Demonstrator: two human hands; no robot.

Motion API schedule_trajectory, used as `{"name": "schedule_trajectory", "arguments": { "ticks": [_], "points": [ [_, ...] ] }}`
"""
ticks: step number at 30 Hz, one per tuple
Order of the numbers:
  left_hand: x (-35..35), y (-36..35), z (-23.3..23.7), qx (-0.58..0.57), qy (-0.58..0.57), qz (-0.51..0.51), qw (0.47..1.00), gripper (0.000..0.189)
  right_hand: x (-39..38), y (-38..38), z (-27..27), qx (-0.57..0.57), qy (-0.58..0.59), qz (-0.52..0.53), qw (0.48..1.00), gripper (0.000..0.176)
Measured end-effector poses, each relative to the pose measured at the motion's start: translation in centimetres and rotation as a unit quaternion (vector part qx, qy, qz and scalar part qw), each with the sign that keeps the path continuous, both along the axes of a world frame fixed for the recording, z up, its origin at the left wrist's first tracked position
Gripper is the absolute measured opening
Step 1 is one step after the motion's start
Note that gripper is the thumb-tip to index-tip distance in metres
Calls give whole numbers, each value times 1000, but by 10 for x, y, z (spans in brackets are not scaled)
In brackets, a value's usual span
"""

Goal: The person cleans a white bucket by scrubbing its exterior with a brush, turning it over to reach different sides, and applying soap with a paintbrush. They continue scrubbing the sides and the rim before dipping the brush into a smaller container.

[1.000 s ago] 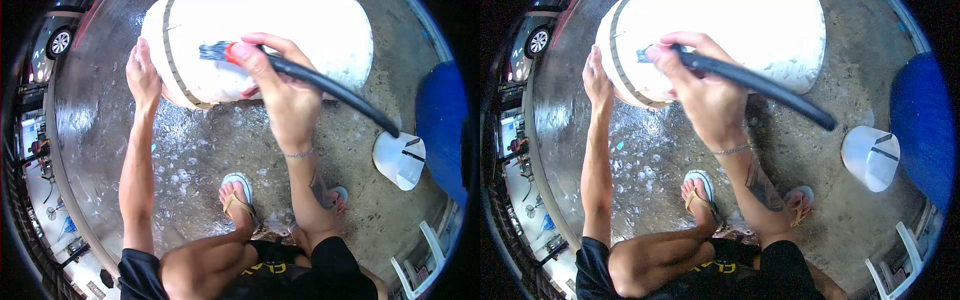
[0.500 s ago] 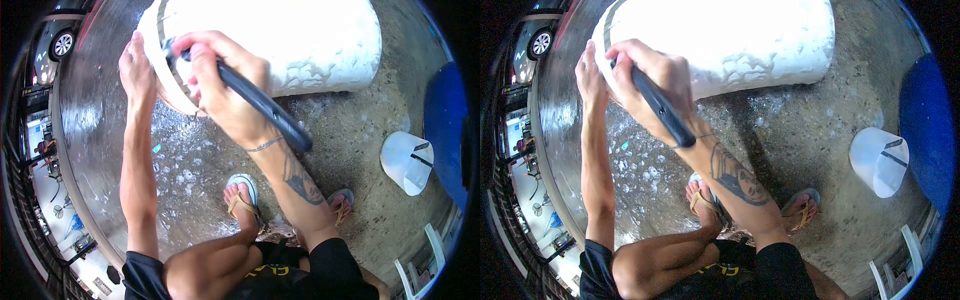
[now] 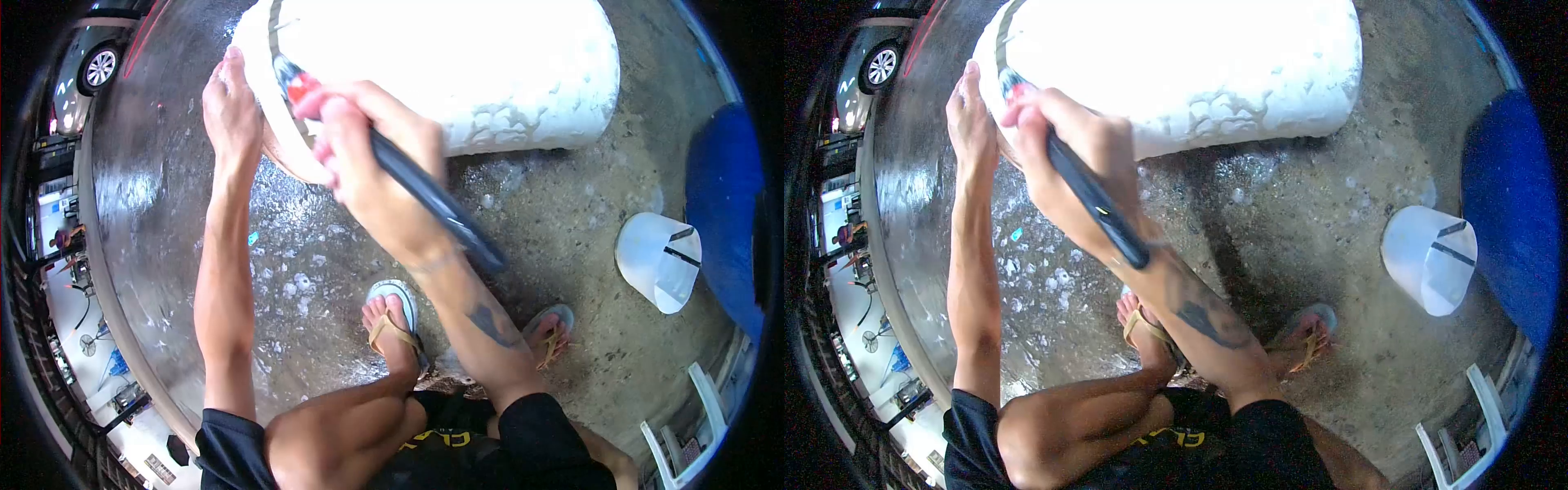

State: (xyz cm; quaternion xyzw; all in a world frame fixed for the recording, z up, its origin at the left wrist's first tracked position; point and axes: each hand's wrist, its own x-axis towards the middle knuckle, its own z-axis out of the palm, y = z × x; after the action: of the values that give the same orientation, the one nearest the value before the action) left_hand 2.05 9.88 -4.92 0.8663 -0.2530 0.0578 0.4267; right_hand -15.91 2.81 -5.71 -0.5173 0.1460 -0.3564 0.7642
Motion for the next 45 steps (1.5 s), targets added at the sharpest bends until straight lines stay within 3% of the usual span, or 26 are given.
{"name": "schedule_trajectory", "arguments": {
  "ticks": [1, 2, 4, 6, 8, 10, 12, 14, 16, 18, 20, 22, 26, 28, 30, 32, 34, 36, 41, 42, 44, 45],
  "points": [
    [0, 0, -1, -1, 3, -3, 1000, 56, 21, 2, -13, -55, -58, -77, 994, 22],
    [4, 1, -1, 2, 11, -18, 1000, 56, 20, -5, -6, 9, -48, -44, 998, 22],
    [6, 5, -3, 8, 19, -29, 999, 57, 19, -10, 2, 41, -75, -116, 990, 24],
    [6, 2, -5, 16, -33, -8, 999, 55, -10, -6, 5, 114, -56, -86, 988, 25],
    [10, 4, -5, 3, -9, -19, 1000, 55, -17, 2, 2, 148, -20, 16, 989, 25],
    [9, 2, -5, -7, 18, -34, 999, 55, 5, 6, 1, 169, -81, -16, 982, 22],
    [6, 0, -1, -3, 35, -27, 999, 54, 17, 3, 1, 127, -109, -118, 979, 21],
    [7, -1, -4, -22, 15, -34, 999, 54, -4, 1, 4, 177, -107, -119, 971, 20],
    [13, 2, -8, 36, -48, -6, 998, 56, -18, 9, -3, 176, -44, -62, 981, 21],
    [14, 4, -7, 19, -8, -20, 1000, 55, -10, 25, -6, 137, -28, -23, 990, 23],
    [12, 3, -6, 3, 27, -32, 999, 55, 2, 20, -5, 153, -55, -38, 986, 24],
    [11, 2, -5, -7, 1, -40, 999, 56, 3, 12, 0, 170, -110, -128, 971, 23],
    [12, 2, -6, 2, -5, -36, 999, 57, -24, 26, -11, 173, -32, -7, 984, 24],
    [12, 1, -5, -16, 29, -31, 999, 57, -5, 23, -11, 196, -73, -23, 978, 23],
    [19, 3, -5, 15, 24, -29, 999, 56, 3, 13, -6, 168, -110, -109, 974, 24],
    [25, 3, -10, -6, -1, -49, 999, 56, -21, 11, -6, 174, -79, -103, 976, 25],
    [24, 2, -10, -11, -5, -34, 999, 55, -36, 19, -6, 188, 15, -10, 982, 25],
    [21, 1, -10, -14, -5, -21, 1000, 55, -16, 27, -7, 178, -25, -15, 984, 25],
    [24, -3, -4, -1, 17, -43, 999, 54, -24, 27, -12, 137, -60, -134, 980, 27],
    [23, -3, -5, -1, 17, -42, 999, 54, -27, 30, -12, 137, -59, -133, 980, 27],
    [19, -2, -7, -17, -3, -22, 1000, 54, -29, 34, -11, 189, -8, -5, 982, 22],
    [17, -2, -6, -17, 0, -22, 1000, 54, -20, 30, -12, 190, -17, -5, 982, 22]
  ]
}}
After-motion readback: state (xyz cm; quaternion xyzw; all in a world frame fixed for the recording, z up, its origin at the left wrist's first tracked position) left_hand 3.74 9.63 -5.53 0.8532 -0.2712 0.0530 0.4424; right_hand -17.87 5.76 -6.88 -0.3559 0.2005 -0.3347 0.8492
